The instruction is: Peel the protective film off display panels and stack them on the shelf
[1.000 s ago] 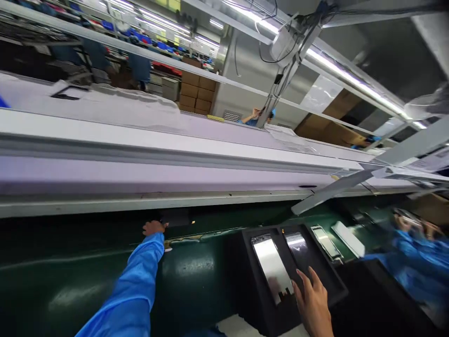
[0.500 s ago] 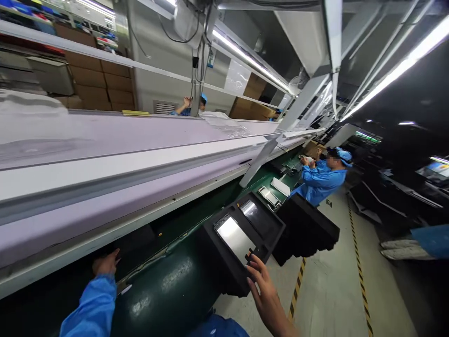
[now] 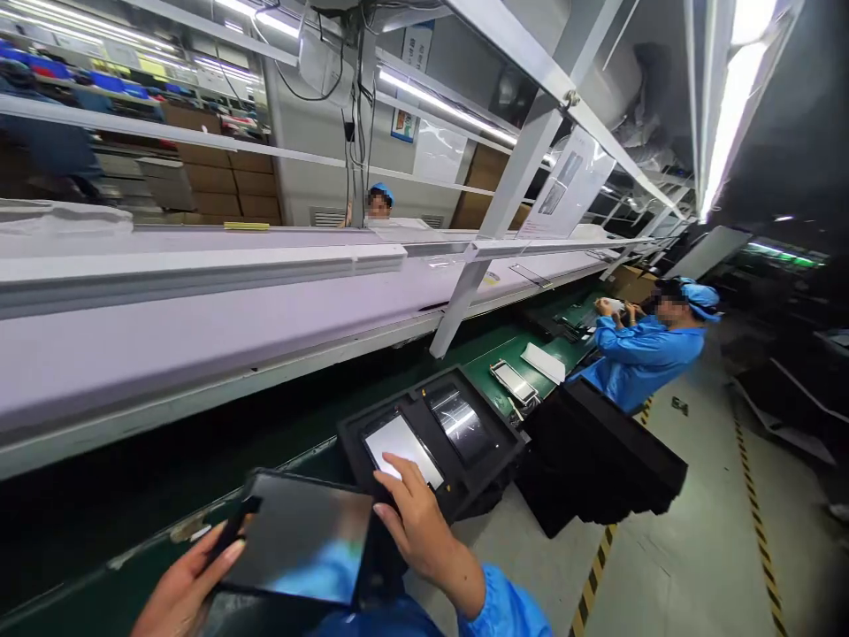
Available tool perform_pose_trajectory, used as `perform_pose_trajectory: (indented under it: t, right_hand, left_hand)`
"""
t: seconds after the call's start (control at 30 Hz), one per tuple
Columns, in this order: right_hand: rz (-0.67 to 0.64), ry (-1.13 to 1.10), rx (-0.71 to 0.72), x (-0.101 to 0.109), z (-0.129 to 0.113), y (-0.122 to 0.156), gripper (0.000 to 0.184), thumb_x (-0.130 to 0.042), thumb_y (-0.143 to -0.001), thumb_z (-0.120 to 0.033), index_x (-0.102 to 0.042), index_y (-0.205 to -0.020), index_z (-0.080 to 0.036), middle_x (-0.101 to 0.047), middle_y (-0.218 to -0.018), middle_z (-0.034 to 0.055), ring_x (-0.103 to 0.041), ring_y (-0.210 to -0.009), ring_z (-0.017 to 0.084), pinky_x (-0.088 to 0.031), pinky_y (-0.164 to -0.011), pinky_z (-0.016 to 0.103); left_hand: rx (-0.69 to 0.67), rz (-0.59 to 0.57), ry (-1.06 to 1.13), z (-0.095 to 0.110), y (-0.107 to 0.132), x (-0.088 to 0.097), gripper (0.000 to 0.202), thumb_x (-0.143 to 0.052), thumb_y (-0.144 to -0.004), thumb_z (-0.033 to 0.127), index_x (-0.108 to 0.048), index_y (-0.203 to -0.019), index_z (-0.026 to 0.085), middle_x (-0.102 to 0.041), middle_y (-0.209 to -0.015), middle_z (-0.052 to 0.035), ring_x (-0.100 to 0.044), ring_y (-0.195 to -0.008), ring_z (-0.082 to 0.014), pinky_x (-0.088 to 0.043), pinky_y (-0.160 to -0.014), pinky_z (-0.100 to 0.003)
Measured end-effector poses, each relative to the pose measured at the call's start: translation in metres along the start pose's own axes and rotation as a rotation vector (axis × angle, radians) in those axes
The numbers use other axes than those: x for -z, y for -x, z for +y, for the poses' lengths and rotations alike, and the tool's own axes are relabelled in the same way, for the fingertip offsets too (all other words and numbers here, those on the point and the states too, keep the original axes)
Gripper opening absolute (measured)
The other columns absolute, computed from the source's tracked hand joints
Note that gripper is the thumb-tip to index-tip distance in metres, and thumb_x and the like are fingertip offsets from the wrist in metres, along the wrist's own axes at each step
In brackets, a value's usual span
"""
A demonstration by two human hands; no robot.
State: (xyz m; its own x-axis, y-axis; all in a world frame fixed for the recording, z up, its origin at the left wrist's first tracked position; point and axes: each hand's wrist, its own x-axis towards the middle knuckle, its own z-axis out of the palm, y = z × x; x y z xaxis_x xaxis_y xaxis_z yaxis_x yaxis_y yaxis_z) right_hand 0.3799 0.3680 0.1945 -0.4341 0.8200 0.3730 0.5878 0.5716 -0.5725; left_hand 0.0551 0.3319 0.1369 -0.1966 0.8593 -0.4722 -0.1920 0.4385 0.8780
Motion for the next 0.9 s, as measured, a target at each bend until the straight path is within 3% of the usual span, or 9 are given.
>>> perform_pose_trajectory:
  t: [0.07, 0.13, 0.2, 0.33, 0.43, 0.53, 0.6, 0.7, 0.9]
  right_hand:
    - [-0.121, -0.07, -0.039, 0.023, 0.011, 0.0, 0.049, -0.062, -0.094, -0.028, -0.05, -0.141, -0.022, -0.052, -0.146, 0.0134, -0.049, -0.135, 0.029, -0.045, -0.111, 0.049]
    - [-0.272, -0.192, -0.148, 0.047, 0.03, 0.007, 0.058, -0.065, -0.092, -0.034, -0.046, -0.146, -0.026, -0.064, -0.133, 0.0095, -0.062, -0.12, 0.028, -0.051, -0.103, 0.045]
    - [-0.305, -0.308, -0.267, 0.069, 0.06, 0.018, 0.059, -0.064, -0.091, -0.035, -0.047, -0.147, -0.027, -0.069, -0.125, 0.0064, -0.067, -0.111, 0.026, -0.053, -0.099, 0.042]
    - [-0.039, -0.353, -0.4, 0.108, 0.155, 0.034, 0.059, -0.062, -0.088, -0.04, -0.051, -0.142, -0.02, -0.062, -0.138, 0.0096, -0.06, -0.122, 0.027, -0.047, -0.107, 0.042]
    - [0.135, -0.233, -0.496, 0.125, 0.234, 0.031, 0.065, -0.058, -0.085, -0.045, -0.05, -0.141, -0.014, -0.064, -0.132, 0.0148, -0.063, -0.117, 0.029, -0.048, -0.104, 0.046]
    - [0.185, -0.154, -0.524, 0.124, 0.294, 0.02, 0.066, -0.057, -0.082, -0.044, -0.052, -0.138, -0.01, -0.064, -0.132, 0.0181, -0.061, -0.119, 0.032, -0.046, -0.105, 0.048]
    - [0.158, -0.138, -0.513, 0.115, 0.316, 0.015, 0.064, -0.056, -0.083, -0.042, -0.053, -0.138, -0.01, -0.065, -0.13, 0.0177, -0.062, -0.118, 0.031, -0.047, -0.104, 0.046]
    - [0.138, -0.011, -0.456, 0.1, 0.327, 0.012, 0.056, -0.053, -0.087, -0.036, -0.056, -0.137, -0.01, -0.066, -0.126, 0.0174, -0.062, -0.116, 0.03, -0.048, -0.103, 0.046]
    - [0.046, 0.26, -0.329, 0.083, 0.329, 0.011, 0.043, -0.048, -0.091, -0.023, -0.065, -0.127, -0.007, -0.058, -0.138, 0.0206, -0.052, -0.126, 0.031, -0.043, -0.108, 0.043]
  left_hand:
    - [-0.06, -0.136, 0.052, 0.012, 0.009, -0.053, 0.05, -0.085, -0.053, 0.066, -0.079, -0.096, 0.041, -0.081, -0.108, 0.0044, -0.064, -0.12, -0.0376, -0.044, -0.109, -0.051]
    - [-0.165, -0.179, 0.021, 0.023, 0.01, -0.103, 0.053, -0.087, -0.057, 0.06, -0.079, -0.099, 0.03, -0.08, -0.111, -0.0036, -0.063, -0.12, -0.039, -0.04, -0.113, -0.053]
    - [-0.203, -0.21, 0.067, 0.031, 0.009, -0.149, 0.057, -0.086, -0.063, 0.055, -0.075, -0.109, 0.023, -0.078, -0.115, -0.0087, -0.065, -0.117, -0.0377, -0.042, -0.11, -0.052]
    - [-0.161, -0.308, 0.286, 0.029, 0.0, -0.227, 0.067, -0.082, -0.073, 0.049, -0.06, -0.13, 0.022, -0.069, -0.132, -0.0138, -0.067, -0.117, -0.0332, -0.051, -0.102, -0.048]
    - [-0.139, -0.303, 0.298, 0.009, -0.02, -0.279, 0.061, -0.083, -0.071, 0.048, -0.064, -0.121, 0.02, -0.062, -0.14, -0.0184, -0.061, -0.125, -0.0337, -0.049, -0.106, -0.047]
    - [-0.142, -0.29, 0.205, -0.015, -0.047, -0.327, 0.059, -0.084, -0.068, 0.046, -0.065, -0.116, 0.018, -0.057, -0.144, -0.0221, -0.054, -0.133, -0.0349, -0.045, -0.109, -0.047]
    - [-0.161, -0.272, 0.156, -0.025, -0.062, -0.354, 0.058, -0.084, -0.067, 0.04, -0.065, -0.117, 0.017, -0.054, -0.147, -0.0229, -0.049, -0.138, -0.0345, -0.04, -0.114, -0.045]
    - [-0.164, -0.232, 0.101, -0.032, -0.075, -0.384, 0.059, -0.082, -0.068, 0.028, -0.063, -0.122, 0.013, -0.052, -0.149, -0.0247, -0.043, -0.142, -0.0363, -0.034, -0.118, -0.045]
    - [-0.17, -0.186, -0.001, -0.043, -0.082, -0.407, 0.068, -0.072, -0.073, 0.021, -0.053, -0.137, 0.011, -0.049, -0.151, -0.0236, -0.038, -0.144, -0.0365, -0.029, -0.119, -0.046]
